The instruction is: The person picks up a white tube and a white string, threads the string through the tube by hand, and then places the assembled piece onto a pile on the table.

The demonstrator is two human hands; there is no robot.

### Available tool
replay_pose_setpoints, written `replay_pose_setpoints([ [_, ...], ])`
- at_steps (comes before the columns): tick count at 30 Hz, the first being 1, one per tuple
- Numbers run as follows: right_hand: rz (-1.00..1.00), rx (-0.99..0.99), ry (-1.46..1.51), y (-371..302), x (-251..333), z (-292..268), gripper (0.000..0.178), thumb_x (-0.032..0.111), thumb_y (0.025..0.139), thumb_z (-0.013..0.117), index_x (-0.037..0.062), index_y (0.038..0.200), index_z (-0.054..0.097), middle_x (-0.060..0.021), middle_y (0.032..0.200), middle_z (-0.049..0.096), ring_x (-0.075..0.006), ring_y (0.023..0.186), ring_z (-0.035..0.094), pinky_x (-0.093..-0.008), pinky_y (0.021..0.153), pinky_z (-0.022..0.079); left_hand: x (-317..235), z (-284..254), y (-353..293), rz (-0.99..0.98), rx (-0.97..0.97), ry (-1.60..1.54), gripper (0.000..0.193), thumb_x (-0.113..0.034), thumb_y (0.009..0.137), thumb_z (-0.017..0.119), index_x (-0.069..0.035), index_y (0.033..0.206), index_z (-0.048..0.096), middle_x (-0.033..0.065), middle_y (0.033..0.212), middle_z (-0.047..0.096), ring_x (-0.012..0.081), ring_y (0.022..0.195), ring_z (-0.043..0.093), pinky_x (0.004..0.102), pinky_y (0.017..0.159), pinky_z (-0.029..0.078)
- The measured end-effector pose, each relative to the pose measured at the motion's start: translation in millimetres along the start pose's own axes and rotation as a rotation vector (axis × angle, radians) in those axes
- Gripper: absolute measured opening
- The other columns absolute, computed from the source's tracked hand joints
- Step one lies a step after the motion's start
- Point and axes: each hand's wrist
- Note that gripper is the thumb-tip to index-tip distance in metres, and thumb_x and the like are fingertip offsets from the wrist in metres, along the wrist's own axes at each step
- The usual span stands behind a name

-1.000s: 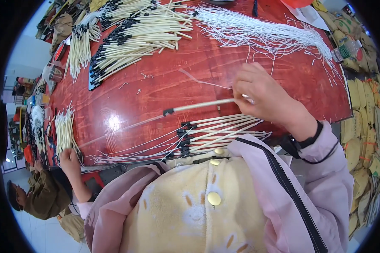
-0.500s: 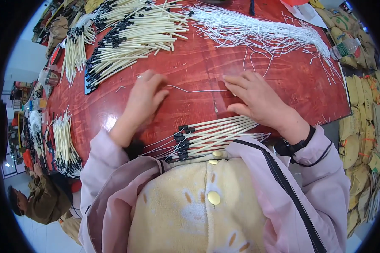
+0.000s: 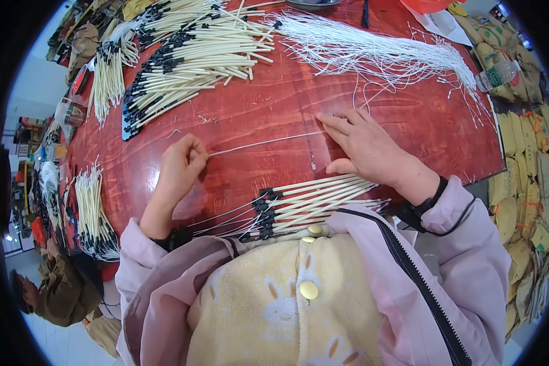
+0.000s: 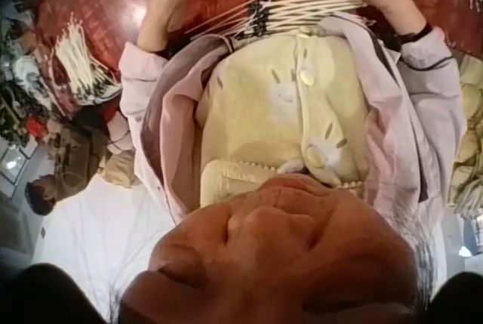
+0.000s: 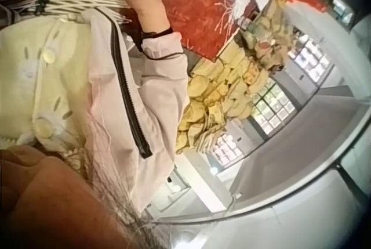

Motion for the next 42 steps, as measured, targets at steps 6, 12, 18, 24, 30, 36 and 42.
replay_pose_setpoints([
  [6,-0.053,-0.157,0.008,3,2,7,0.106,0.078,0.085,0.047,-0.0021,0.155,0.037,-0.0171,0.159,0.040,-0.0417,0.133,0.041,-0.0512,0.114,0.034,12,5,-17,-0.071,-0.022,0.018,0.006,-0.002,0.089,0.065,-0.001,0.088,0.059,0.0077,0.064,0.059,0.0162,0.058,0.059,0.0327,0.056,0.046],
  [12,-0.058,-0.125,-0.038,12,-6,15,0.105,0.078,0.086,0.048,-0.0022,0.153,0.040,-0.0172,0.159,0.040,-0.0419,0.133,0.042,-0.0514,0.114,0.034,14,2,-18,-0.092,-0.006,-0.028,0.005,-0.002,0.089,0.063,0.000,0.091,0.059,0.0101,0.066,0.061,0.0201,0.060,0.061,0.0349,0.057,0.047],
  [18,-0.052,-0.050,-0.017,14,-5,-3,0.101,0.077,0.087,0.048,-0.0050,0.145,0.051,-0.0178,0.155,0.046,-0.0417,0.130,0.044,-0.0505,0.113,0.034,14,8,-15,-0.114,-0.047,0.149,0.014,-0.007,0.090,0.064,0.000,0.102,0.060,0.0227,0.086,0.070,0.0427,0.083,0.070,0.0490,0.072,0.055],
  [24,-0.078,-0.067,0.039,14,-8,-3,0.100,0.078,0.086,0.049,-0.0059,0.141,0.054,-0.0184,0.152,0.049,-0.0414,0.130,0.045,-0.0509,0.112,0.036,-10,-19,10,-0.090,-0.008,0.492,0.024,-0.016,0.090,0.069,-0.002,0.105,0.059,0.0213,0.093,0.071,0.0435,0.090,0.070,0.0508,0.078,0.057],
  [30,-0.111,-0.108,0.049,17,-8,-1,0.100,0.079,0.086,0.050,-0.0074,0.137,0.055,-0.0208,0.150,0.050,-0.0417,0.127,0.047,-0.0519,0.110,0.038,42,-27,93,0.294,-0.325,0.710,0.019,-0.014,0.088,0.066,-0.007,0.105,0.061,0.0146,0.103,0.063,0.0347,0.097,0.067,0.0453,0.077,0.058],
  [36,-0.085,-0.129,0.085,17,-3,2,0.099,0.077,0.086,0.052,-0.0088,0.135,0.056,-0.0224,0.148,0.050,-0.0423,0.124,0.049,-0.0520,0.108,0.040,56,-23,100,0.345,-0.328,0.763,0.015,-0.009,0.087,0.064,-0.009,0.102,0.062,0.0130,0.101,0.063,0.0329,0.094,0.067,0.0465,0.074,0.055],
  [42,-0.092,-0.162,0.093,20,-6,5,0.098,0.077,0.085,0.055,-0.0094,0.133,0.057,-0.0229,0.145,0.052,-0.0419,0.124,0.050,-0.0514,0.108,0.040,38,-37,50,0.376,-0.302,0.480,0.011,-0.008,0.091,0.061,-0.006,0.102,0.061,0.0176,0.093,0.061,0.0386,0.091,0.064,0.0498,0.074,0.051],
])
Point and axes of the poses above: each hand's wrist, its own y-axis towards the middle knuckle, its own z-axis out of the palm, x = y × z
